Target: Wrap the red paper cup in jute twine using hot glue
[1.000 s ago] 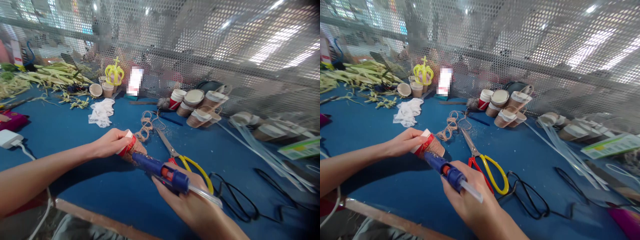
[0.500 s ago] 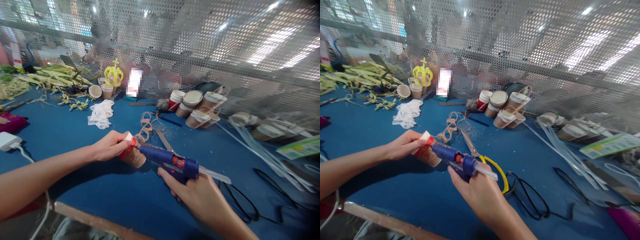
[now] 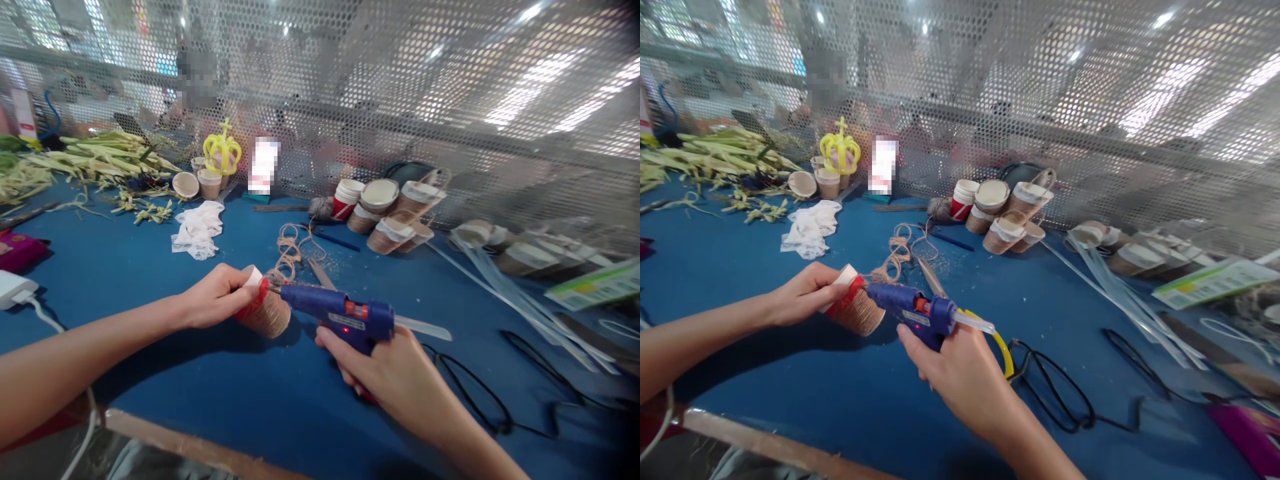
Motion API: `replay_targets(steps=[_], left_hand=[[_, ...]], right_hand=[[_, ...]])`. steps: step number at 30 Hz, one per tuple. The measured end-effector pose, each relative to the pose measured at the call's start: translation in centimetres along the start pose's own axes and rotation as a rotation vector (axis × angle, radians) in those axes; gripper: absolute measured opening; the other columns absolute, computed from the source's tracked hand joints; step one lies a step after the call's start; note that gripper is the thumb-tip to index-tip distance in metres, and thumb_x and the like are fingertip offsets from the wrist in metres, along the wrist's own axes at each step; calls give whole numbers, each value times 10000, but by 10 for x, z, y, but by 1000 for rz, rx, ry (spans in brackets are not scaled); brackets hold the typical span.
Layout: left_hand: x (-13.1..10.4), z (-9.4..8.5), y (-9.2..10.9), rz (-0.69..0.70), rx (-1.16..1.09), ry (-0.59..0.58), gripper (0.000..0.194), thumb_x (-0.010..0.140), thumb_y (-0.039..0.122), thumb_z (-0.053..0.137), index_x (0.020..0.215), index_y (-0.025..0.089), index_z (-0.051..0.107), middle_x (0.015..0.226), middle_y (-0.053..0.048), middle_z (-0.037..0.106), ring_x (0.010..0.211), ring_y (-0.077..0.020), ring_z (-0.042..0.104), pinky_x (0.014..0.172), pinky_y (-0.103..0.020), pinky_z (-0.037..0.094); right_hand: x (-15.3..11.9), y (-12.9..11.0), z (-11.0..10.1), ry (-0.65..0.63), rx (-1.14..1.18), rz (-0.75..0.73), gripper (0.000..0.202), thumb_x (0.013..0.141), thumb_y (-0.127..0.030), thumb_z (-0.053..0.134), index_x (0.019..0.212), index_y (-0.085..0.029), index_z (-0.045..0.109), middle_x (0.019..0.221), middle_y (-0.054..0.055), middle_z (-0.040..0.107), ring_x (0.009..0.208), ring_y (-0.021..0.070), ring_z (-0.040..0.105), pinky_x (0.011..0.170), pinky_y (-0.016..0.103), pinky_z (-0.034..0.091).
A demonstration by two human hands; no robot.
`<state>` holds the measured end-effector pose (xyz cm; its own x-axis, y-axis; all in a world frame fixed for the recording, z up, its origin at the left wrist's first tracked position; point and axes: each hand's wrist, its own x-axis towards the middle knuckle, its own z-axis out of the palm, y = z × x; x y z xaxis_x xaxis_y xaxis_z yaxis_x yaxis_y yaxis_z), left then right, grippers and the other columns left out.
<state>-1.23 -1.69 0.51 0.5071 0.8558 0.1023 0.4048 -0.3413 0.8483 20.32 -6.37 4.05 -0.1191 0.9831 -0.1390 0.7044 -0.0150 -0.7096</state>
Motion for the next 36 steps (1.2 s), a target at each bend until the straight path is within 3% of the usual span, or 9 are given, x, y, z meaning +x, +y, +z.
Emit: replay_targets(steps=[5, 11, 18, 36], left_hand=[[1, 0, 0, 13, -9, -3, 322, 795, 259, 350, 594, 86, 532, 548, 31, 344, 519, -76, 324, 449, -166, 279], [0, 0, -1, 30, -4, 2, 326, 796, 263, 350, 564, 99, 509, 531, 33, 340, 502, -72, 318, 428, -162, 265], [-1, 0, 0, 4, -7, 7, 331, 790, 274, 351, 611, 89, 559, 532, 30, 348, 507, -80, 324, 436, -171, 284], [0, 1, -2, 11, -17, 5, 352, 797, 287, 360, 640, 83, 601, 532, 24, 407, 507, -82, 354, 440, -166, 298]], right_hand=[[0, 0, -1, 34, 12, 16, 252, 729, -375, 527, 619, -152, 569, 373, -45, 492, 302, 79, 453, 288, 177, 352], [-1, -1, -2, -17, 22, -2, 218, 735, -355, 518, 645, -161, 563, 379, -52, 493, 298, 76, 450, 292, 176, 357], [2, 3, -1, -14, 6, -50, 200, 741, -342, 503, 619, -183, 506, 386, -52, 492, 329, 91, 485, 349, 196, 407], [-5, 1, 1, 57, -10, -73, 206, 732, -317, 535, 573, -186, 527, 367, -58, 487, 310, 85, 463, 309, 181, 375]])
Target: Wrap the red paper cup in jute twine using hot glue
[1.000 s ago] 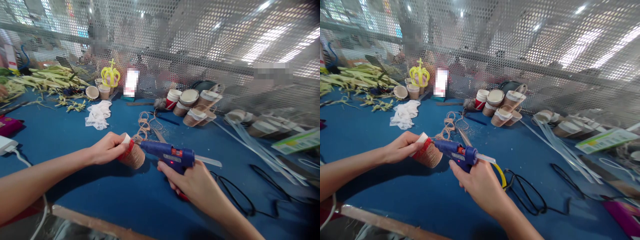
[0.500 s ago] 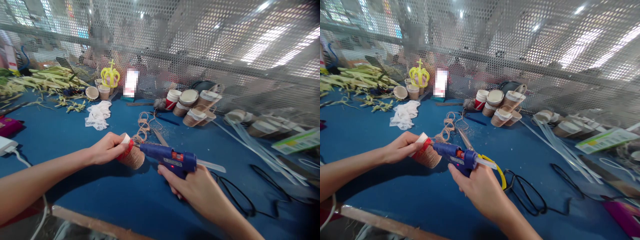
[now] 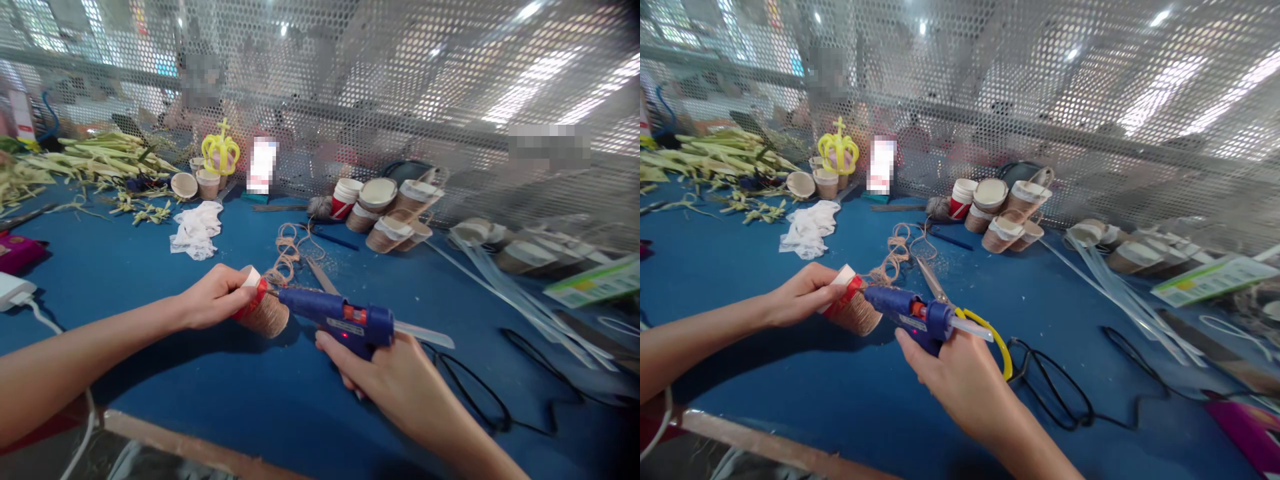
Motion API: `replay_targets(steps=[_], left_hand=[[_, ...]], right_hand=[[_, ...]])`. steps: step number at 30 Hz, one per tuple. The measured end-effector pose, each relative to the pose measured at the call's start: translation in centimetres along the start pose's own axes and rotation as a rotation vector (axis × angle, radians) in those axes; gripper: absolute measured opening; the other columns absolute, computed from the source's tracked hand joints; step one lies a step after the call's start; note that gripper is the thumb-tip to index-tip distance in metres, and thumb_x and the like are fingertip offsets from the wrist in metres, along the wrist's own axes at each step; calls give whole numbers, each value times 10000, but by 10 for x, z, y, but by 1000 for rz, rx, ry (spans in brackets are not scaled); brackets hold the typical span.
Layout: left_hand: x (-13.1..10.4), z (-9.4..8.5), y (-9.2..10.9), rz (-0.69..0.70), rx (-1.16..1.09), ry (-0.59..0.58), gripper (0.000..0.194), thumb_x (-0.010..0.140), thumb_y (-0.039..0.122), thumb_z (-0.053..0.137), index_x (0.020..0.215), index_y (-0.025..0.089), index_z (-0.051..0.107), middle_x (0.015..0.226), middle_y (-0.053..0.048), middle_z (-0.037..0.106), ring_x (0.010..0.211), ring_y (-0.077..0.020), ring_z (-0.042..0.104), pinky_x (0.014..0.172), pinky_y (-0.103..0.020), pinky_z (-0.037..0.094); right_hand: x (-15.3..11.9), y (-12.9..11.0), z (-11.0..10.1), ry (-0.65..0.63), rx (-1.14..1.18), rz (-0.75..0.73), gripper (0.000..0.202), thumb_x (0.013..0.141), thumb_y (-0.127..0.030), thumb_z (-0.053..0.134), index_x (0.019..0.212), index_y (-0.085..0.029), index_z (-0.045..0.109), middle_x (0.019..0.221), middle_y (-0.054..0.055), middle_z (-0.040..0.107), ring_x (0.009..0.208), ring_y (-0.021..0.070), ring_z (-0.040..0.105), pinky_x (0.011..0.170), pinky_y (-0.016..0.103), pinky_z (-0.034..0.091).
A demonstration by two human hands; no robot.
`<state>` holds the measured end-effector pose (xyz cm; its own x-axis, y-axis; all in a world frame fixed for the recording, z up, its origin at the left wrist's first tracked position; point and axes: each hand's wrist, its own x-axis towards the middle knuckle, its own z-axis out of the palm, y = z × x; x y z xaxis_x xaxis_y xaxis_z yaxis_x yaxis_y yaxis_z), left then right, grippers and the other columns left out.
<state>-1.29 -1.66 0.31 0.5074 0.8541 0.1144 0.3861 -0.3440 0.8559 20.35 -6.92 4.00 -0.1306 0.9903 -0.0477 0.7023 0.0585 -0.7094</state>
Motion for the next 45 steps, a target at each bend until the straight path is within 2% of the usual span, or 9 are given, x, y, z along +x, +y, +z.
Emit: replay_targets(steps=[8, 11, 14, 17, 25, 28, 33, 39, 45], left_hand=[[0, 0, 3, 5, -41, -13, 348, 810, 300, 366, 751, 88, 636, 574, 18, 468, 530, -87, 385, 462, -163, 320], [0, -1, 3, 12, -23, -9, 338, 811, 290, 368, 667, 91, 601, 549, 30, 412, 515, -77, 350, 453, -159, 300], [0, 0, 2, 30, -6, -3, 328, 804, 257, 364, 575, 96, 535, 535, 36, 356, 505, -69, 321, 435, -152, 269], [0, 0, 1, 32, -14, -7, 318, 802, 248, 361, 588, 96, 539, 537, 37, 357, 508, -69, 323, 434, -150, 268], [-1, 0, 1, 40, -33, 6, 324, 801, 255, 370, 619, 87, 580, 538, 36, 393, 510, -68, 341, 436, -142, 283], [-1, 0, 1, 15, -57, 4, 332, 806, 273, 380, 692, 86, 629, 559, 25, 478, 526, -80, 411, 465, -148, 335], [0, 1, 2, -63, -236, -30, 320, 804, 278, 402, 839, 108, 670, 794, -31, 652, 709, -140, 566, 635, -207, 456], [2, 4, 4, -162, -346, 18, 281, 765, 246, 438, 728, 98, 675, 657, -11, 643, 567, -100, 539, 524, -173, 439], [3, 4, 8, -129, -420, -24, 285, 767, 177, 413, 736, 120, 691, 694, -5, 672, 548, -77, 553, 461, -130, 393]], right_hand=[[-2, 9, 0, -23, -114, -61, 255, 743, -359, 519, 545, -201, 545, 352, -42, 512, 303, 103, 490, 311, 197, 394], [1, 12, 0, -30, -114, -169, 258, 739, -344, 520, 516, -215, 521, 335, -51, 497, 280, 97, 461, 287, 199, 360], [4, 14, 0, 6, -136, -191, 281, 743, -349, 514, 496, -218, 489, 342, -45, 494, 302, 101, 467, 304, 207, 360], [5, 16, 2, 50, -173, -192, 256, 741, -347, 516, 524, -212, 502, 368, -39, 503, 343, 109, 485, 334, 213, 370], [3, 19, -2, 5, -131, -305, 173, 726, -304, 542, 584, -219, 591, 374, -37, 516, 344, 111, 482, 343, 215, 364], [3, 12, 0, 42, -111, -314, 136, 725, -266, 529, 609, -216, 578, 447, -25, 553, 401, 123, 512, 391, 224, 410], [-4, 11, 8, 71, -121, -400, 111, 749, -228, 517, 640, -209, 522, 535, -23, 562, 447, 114, 501, 413, 213, 423], [-13, 16, 9, -37, -162, -557, 90, 768, -141, 486, 808, -212, 523, 660, -12, 578, 516, 99, 529, 478, 196, 432], [-15, 18, 11, -74, -245, -610, 155, 763, -132, 468, 892, -209, 507, 752, 29, 598, 589, 134, 579, 501, 226, 438]])
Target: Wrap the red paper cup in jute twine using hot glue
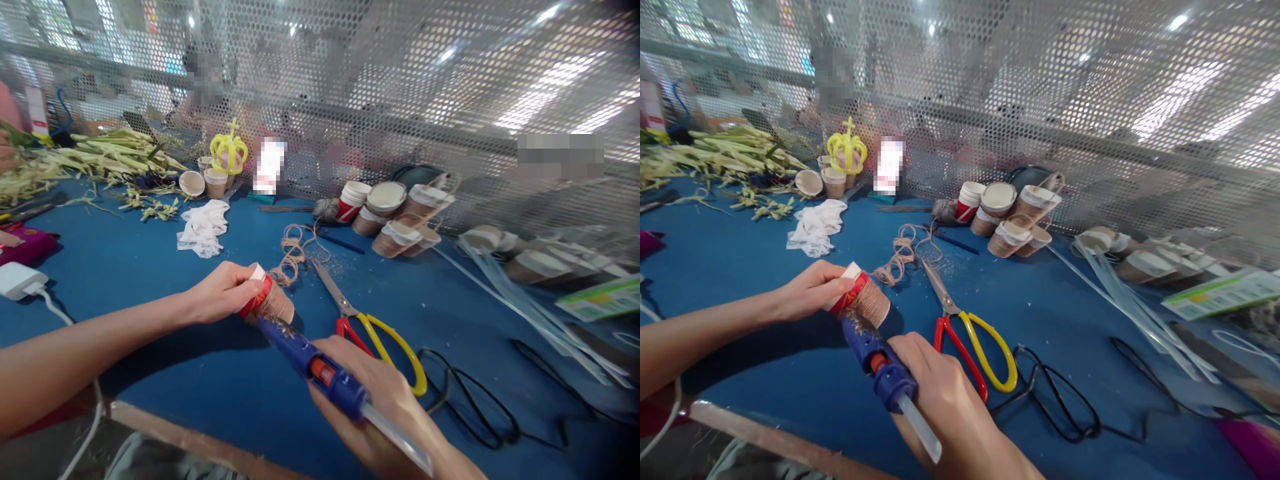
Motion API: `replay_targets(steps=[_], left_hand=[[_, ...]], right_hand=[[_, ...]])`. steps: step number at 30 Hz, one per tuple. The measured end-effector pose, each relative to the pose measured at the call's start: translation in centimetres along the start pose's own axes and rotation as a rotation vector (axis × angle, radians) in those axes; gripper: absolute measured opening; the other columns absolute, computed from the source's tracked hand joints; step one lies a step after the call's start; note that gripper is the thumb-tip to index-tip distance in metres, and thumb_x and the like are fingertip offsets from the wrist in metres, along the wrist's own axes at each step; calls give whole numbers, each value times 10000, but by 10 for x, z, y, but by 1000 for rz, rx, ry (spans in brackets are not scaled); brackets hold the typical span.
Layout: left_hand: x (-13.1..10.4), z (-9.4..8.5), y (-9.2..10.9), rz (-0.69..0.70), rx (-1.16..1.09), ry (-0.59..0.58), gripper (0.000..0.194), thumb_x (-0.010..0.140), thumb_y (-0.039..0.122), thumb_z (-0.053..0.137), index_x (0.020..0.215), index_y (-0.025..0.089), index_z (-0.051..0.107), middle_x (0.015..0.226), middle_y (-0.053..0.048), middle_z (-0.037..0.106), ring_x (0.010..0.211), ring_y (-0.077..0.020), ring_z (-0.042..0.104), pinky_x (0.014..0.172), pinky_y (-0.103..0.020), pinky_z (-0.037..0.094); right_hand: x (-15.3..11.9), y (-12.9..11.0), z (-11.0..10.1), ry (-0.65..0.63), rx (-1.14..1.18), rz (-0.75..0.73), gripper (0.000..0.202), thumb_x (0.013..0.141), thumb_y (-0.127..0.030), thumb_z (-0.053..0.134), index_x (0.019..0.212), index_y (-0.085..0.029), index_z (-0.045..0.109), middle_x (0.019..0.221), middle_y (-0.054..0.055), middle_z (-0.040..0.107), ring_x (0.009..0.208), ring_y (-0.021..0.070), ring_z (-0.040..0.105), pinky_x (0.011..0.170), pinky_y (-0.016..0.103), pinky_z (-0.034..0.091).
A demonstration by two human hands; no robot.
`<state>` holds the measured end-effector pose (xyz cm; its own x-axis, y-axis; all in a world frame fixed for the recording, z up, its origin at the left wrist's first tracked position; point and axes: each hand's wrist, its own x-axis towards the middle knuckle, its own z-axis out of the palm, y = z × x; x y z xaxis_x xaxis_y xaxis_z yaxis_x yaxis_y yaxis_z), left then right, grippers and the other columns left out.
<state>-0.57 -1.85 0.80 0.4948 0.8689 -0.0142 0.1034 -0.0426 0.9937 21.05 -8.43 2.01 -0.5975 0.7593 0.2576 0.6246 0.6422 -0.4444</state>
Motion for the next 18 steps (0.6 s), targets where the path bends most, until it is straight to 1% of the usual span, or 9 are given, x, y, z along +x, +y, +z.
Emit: replay_targets(steps=[2, 6, 8, 11, 12, 18], left_hand=[[0, 0, 0, 9, -12, -7, 287, 769, 176, 413, 745, 121, 693, 721, -9, 680, 564, -80, 565, 463, -128, 395], [0, -1, -3, 26, -16, -7, 280, 774, 167, 420, 778, 125, 697, 745, -9, 684, 597, -80, 574, 508, -130, 418], [0, -2, -4, 24, -6, 0, 282, 778, 170, 417, 780, 124, 696, 743, -7, 683, 595, -80, 572, 509, -131, 420], [0, -2, -4, 9, 36, 22, 281, 770, 180, 422, 756, 112, 694, 725, -13, 680, 585, -91, 572, 491, -139, 416], [0, -2, -3, 6, 46, 22, 281, 768, 184, 423, 757, 111, 694, 725, -14, 681, 589, -95, 574, 496, -144, 420], [0, -3, -4, 10, 43, 1, 286, 778, 247, 438, 806, 117, 691, 791, -34, 686, 695, -138, 602, 627, -210, 475]], right_hand=[[1, 1, -1, 3, -22, -4, 163, 770, -128, 459, 907, -204, 503, 743, 27, 587, 574, 132, 567, 515, 232, 440], [3, 1, -4, 63, -25, -1, 149, 779, -124, 464, 897, -208, 495, 696, 4, 558, 535, 115, 531, 505, 220, 429], [3, 1, -4, 47, -19, -4, 146, 778, -125, 463, 891, -212, 497, 695, 1, 558, 532, 114, 530, 500, 220, 427], [3, 1, -4, -11, -4, 0, 150, 774, -119, 453, 882, -207, 508, 733, 17, 580, 591, 127, 563, 537, 230, 442], [3, 0, -3, -7, 4, 4, 143, 773, -121, 458, 874, -207, 510, 728, 14, 583, 590, 125, 565, 533, 226, 441], [7, 3, -6, 98, 43, 57, 80, 760, -131, 503, 774, -208, 517, 631, -28, 558, 506, 93, 513, 477, 190, 423]])
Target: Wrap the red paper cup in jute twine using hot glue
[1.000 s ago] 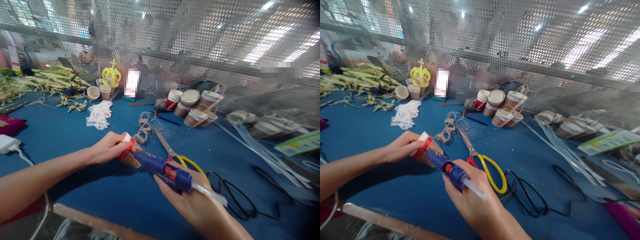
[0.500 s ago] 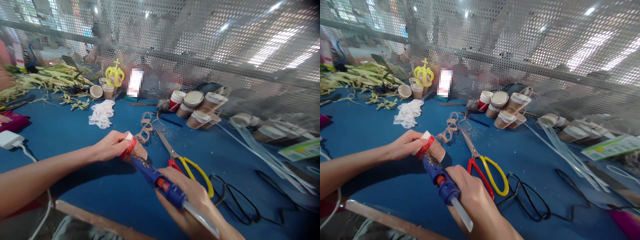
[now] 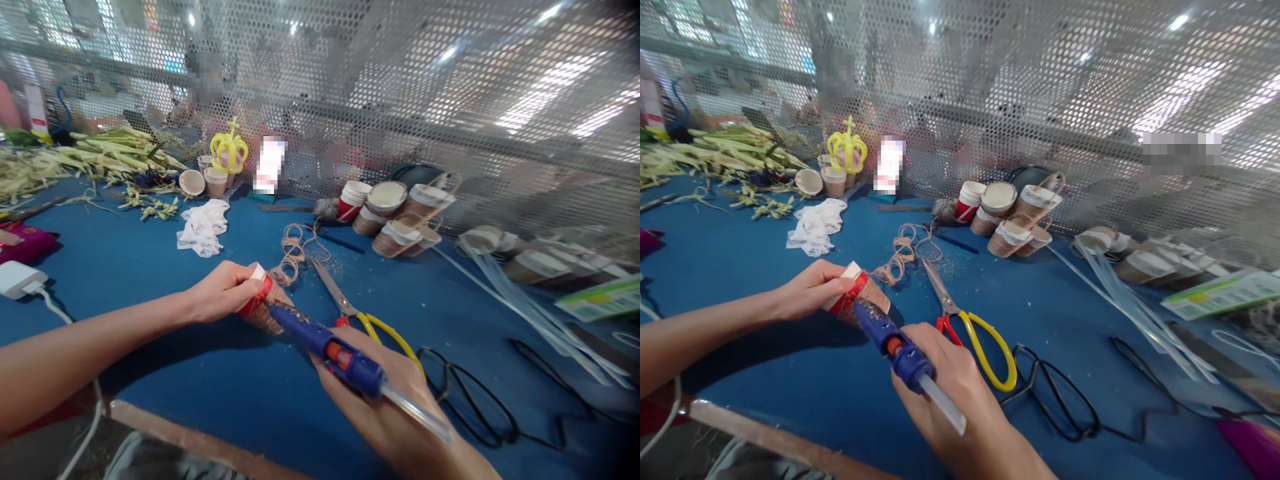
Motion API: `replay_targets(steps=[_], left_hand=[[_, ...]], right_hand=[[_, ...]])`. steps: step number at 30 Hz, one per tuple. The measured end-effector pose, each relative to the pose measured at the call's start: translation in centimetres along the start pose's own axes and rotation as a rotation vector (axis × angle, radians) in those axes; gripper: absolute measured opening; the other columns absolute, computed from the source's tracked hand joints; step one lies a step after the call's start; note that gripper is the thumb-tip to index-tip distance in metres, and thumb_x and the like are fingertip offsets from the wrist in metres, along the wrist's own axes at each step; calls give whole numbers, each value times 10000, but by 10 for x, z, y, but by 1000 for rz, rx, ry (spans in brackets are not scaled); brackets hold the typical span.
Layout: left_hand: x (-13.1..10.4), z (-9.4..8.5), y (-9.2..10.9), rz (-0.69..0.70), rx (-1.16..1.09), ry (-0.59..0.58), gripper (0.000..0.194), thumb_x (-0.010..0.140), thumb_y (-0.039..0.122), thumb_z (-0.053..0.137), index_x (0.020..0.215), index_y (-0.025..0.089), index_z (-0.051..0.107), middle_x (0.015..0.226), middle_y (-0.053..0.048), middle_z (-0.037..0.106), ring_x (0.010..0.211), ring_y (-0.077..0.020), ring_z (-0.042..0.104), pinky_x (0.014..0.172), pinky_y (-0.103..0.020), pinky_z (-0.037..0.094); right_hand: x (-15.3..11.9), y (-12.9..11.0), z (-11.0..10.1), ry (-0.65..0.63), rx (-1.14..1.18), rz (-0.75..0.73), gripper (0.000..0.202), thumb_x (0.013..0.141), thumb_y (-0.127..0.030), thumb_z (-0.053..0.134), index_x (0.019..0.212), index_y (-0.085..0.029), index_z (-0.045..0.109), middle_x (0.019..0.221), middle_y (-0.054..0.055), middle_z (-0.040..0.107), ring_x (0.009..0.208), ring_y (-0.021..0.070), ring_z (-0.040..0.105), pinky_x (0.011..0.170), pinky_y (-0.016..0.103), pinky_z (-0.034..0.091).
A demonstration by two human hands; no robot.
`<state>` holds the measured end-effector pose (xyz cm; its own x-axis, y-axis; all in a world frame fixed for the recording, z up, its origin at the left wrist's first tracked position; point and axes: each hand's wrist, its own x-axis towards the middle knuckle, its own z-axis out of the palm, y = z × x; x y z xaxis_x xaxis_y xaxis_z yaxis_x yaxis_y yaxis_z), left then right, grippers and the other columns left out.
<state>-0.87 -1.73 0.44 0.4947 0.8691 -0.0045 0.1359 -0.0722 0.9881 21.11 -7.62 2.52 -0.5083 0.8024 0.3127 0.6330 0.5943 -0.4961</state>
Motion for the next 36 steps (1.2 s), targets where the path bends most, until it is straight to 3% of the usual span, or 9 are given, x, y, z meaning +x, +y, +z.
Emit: replay_targets(steps=[5, 14, 18, 22, 25, 28, 32, 36], left_hand=[[0, -1, -2, 7, 98, 18, 338, 808, 327, 431, 887, 104, 672, 777, -46, 666, 721, -157, 588, 651, -240, 470], [-2, -2, -1, 39, 243, 32, 330, 804, 285, 387, 751, 88, 645, 630, -4, 570, 572, -109, 482, 515, -181, 397], [-2, -2, -4, 74, 290, 26, 347, 802, 291, 366, 708, 76, 621, 585, 4, 517, 549, -106, 449, 519, -193, 385], [-2, -2, -5, 128, 313, -7, 337, 809, 282, 350, 660, 85, 579, 591, 11, 471, 558, -96, 411, 514, -181, 354], [-2, -3, -3, 152, 330, -29, 320, 800, 272, 356, 605, 92, 534, 571, 21, 420, 538, -84, 360, 485, -171, 315], [-1, -4, -2, 181, 342, -51, 303, 797, 264, 358, 605, 95, 522, 578, 21, 404, 543, -83, 342, 482, -170, 303], [-2, -4, -1, 203, 357, -69, 313, 799, 267, 353, 613, 92, 532, 574, 20, 397, 548, -88, 338, 490, -176, 313], [-4, -3, 1, 239, 407, -73, 327, 797, 272, 346, 614, 88, 546, 562, 17, 403, 542, -92, 343, 482, -178, 312]], right_hand=[[3, 3, 0, 37, -32, 111, 71, 777, -211, 506, 710, -204, 526, 592, -27, 560, 482, 106, 508, 463, 214, 418], [15, 6, -1, 68, 56, 265, 101, 753, -247, 531, 670, -194, 550, 603, -4, 608, 527, 135, 541, 479, 236, 423], [23, 8, -4, 30, 141, 364, 187, 742, -267, 517, 573, -190, 522, 435, -24, 534, 383, 118, 495, 414, 238, 408], [31, 14, -18, -47, 424, 513, 179, 754, -309, 525, 667, -162, 576, 359, -71, 459, 309, 80, 430, 383, 209, 378], [39, 31, -32, 61, 587, 592, 186, 723, -282, 575, 589, -156, 550, 382, -62, 473, 341, 60, 405, 381, 191, 327], [49, 57, -40, 230, 529, 707, 150, 676, -224, 633, 574, -147, 553, 513, -12, 573, 462, 84, 504, 454, 202, 378], [60, 94, -37, 276, 423, 816, 171, 758, -252, 586, 648, -121, 572, 661, 33, 603, 562, 102, 546, 552, 235, 439], [67, 118, -25, 219, 322, 926, 249, 851, -289, 488, 1050, -145, 533, 1037, 67, 567, 847, 166, 575, 717, 356, 484]])
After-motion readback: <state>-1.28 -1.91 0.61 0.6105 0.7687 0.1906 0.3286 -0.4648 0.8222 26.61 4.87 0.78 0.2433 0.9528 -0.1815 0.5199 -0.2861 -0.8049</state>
